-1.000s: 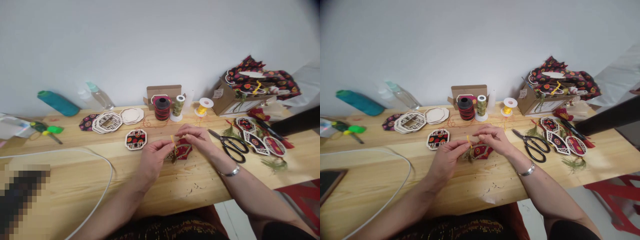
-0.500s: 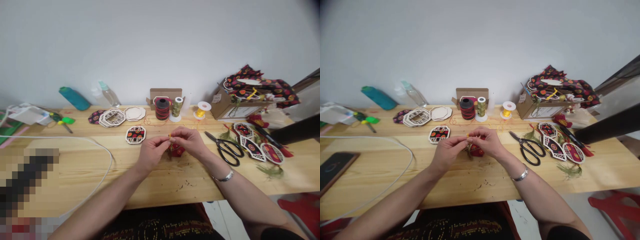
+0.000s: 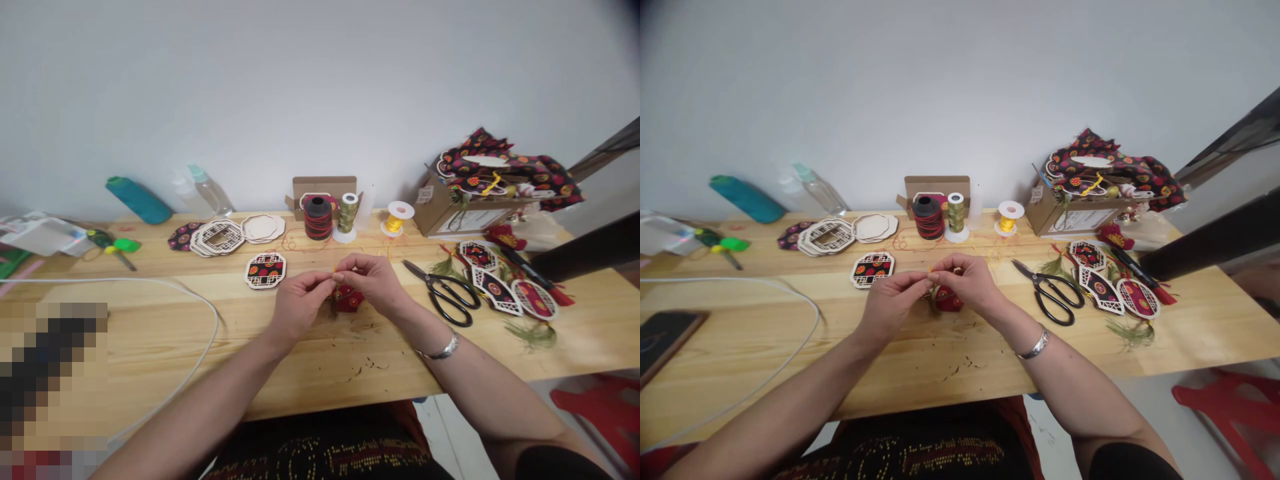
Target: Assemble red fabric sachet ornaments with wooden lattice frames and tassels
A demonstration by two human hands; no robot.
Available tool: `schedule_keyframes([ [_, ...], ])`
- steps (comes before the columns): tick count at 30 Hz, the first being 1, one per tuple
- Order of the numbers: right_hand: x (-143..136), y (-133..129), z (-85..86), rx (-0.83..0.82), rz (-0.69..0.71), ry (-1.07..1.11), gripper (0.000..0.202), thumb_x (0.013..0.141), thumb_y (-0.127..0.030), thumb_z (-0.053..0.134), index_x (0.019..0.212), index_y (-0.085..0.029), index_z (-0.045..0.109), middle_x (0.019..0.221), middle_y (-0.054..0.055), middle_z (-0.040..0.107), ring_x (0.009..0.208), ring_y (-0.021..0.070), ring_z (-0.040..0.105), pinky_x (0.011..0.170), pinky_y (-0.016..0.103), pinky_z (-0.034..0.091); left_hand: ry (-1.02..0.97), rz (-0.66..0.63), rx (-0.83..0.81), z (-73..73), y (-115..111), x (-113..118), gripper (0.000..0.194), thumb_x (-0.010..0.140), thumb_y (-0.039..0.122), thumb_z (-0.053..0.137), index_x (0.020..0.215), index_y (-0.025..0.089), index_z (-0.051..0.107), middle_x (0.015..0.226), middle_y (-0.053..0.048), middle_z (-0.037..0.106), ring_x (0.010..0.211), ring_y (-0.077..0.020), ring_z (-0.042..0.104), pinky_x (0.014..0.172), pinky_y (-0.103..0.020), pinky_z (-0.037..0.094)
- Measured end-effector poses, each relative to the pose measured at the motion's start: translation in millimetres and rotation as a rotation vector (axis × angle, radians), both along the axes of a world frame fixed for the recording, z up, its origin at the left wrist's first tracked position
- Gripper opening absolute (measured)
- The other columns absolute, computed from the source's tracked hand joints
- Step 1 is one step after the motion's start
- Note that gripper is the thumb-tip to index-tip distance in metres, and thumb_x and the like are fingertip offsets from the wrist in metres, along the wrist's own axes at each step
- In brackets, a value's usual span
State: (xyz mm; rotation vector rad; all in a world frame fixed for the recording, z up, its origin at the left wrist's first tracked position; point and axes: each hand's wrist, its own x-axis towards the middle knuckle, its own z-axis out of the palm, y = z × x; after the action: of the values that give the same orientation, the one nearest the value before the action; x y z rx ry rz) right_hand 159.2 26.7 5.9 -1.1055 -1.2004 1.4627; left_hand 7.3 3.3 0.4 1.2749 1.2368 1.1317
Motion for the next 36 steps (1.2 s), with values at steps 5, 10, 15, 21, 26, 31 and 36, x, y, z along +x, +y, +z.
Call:
schedule_keyframes([
  [5, -0.7, -1.4, 1.1, 0.002, 0.020, 0.001, 0.031, 0.056, -0.039, 0.083, 0.062, -0.015, 0.064, 0.054, -0.004, 0.056, 0.049, 0.0062, 0.046, 0.048, 0.021, 0.040, -0.018, 0.005, -0.006, 2.2, -2.3, -0.4, 0.012, 0.071, 0.028, 0.071, 0.079, 0.021, 0.078, 0.073, -0.001, 0.075, 0.069, -0.0161, 0.065, 0.068, -0.026, 0.052],
  [10, -0.4, -0.5, -0.7, 0.035, 0.013, -0.012, 0.031, 0.058, -0.041, 0.081, 0.062, -0.015, 0.064, 0.057, -0.004, 0.056, 0.052, 0.0072, 0.047, 0.051, 0.022, 0.041, -0.070, -0.002, -0.051, 2.3, -2.6, 0.3, 0.013, 0.071, 0.028, 0.072, 0.081, 0.020, 0.078, 0.078, -0.003, 0.077, 0.072, -0.0166, 0.067, 0.072, -0.027, 0.053],
  [15, 1.0, 1.0, -3.0, 0.085, 0.004, -0.076, 0.028, 0.062, -0.041, 0.078, 0.061, -0.016, 0.064, 0.061, -0.002, 0.059, 0.056, 0.0092, 0.049, 0.054, 0.024, 0.042, -0.123, 0.003, -0.095, 0.7, -3.1, 1.2, 0.014, 0.070, 0.028, 0.074, 0.081, 0.020, 0.078, 0.081, -0.004, 0.077, 0.074, -0.0173, 0.068, 0.074, -0.028, 0.053],
  [21, 2.1, 0.9, -2.6, 0.139, -0.004, -0.151, 0.025, 0.066, -0.039, 0.074, 0.061, -0.017, 0.065, 0.062, 0.000, 0.061, 0.057, 0.0104, 0.051, 0.054, 0.024, 0.043, -0.109, 0.031, -0.098, 0.8, -4.0, -0.1, 0.014, 0.070, 0.029, 0.075, 0.081, 0.020, 0.078, 0.079, -0.003, 0.077, 0.073, -0.0166, 0.067, 0.073, -0.027, 0.052],
  [26, 2.6, 2.0, -4.9, 0.232, -0.013, -0.159, 0.023, 0.070, -0.038, 0.073, 0.063, -0.018, 0.065, 0.065, 0.000, 0.062, 0.061, 0.0118, 0.054, 0.059, 0.026, 0.046, -0.173, 0.025, -0.133, 1.0, -2.5, -1.0, 0.015, 0.069, 0.030, 0.076, 0.080, 0.020, 0.078, 0.079, -0.004, 0.077, 0.074, -0.0170, 0.067, 0.074, -0.028, 0.052],
  [31, 2.8, 2.1, -5.6, 0.419, 0.019, -0.178, 0.013, 0.071, -0.029, 0.074, 0.064, -0.020, 0.067, 0.074, 0.001, 0.062, 0.073, 0.0136, 0.056, 0.071, 0.029, 0.046, -0.137, 0.001, -0.130, 1.2, -2.9, -0.6, 0.014, 0.068, 0.028, 0.076, 0.079, 0.020, 0.078, 0.077, -0.003, 0.076, 0.071, -0.0153, 0.065, 0.071, -0.025, 0.051],
  [36, 4.8, 2.4, -5.6, 0.305, 0.060, -0.191, 0.015, 0.069, -0.031, 0.075, 0.077, -0.020, 0.068, 0.076, 0.000, 0.062, 0.063, 0.0105, 0.051, 0.059, 0.025, 0.044, -0.066, -0.017, -0.104, 3.7, -3.6, -0.4, 0.013, 0.070, 0.030, 0.074, 0.077, 0.020, 0.078, 0.075, -0.002, 0.076, 0.069, -0.0150, 0.065, 0.069, -0.025, 0.050],
])
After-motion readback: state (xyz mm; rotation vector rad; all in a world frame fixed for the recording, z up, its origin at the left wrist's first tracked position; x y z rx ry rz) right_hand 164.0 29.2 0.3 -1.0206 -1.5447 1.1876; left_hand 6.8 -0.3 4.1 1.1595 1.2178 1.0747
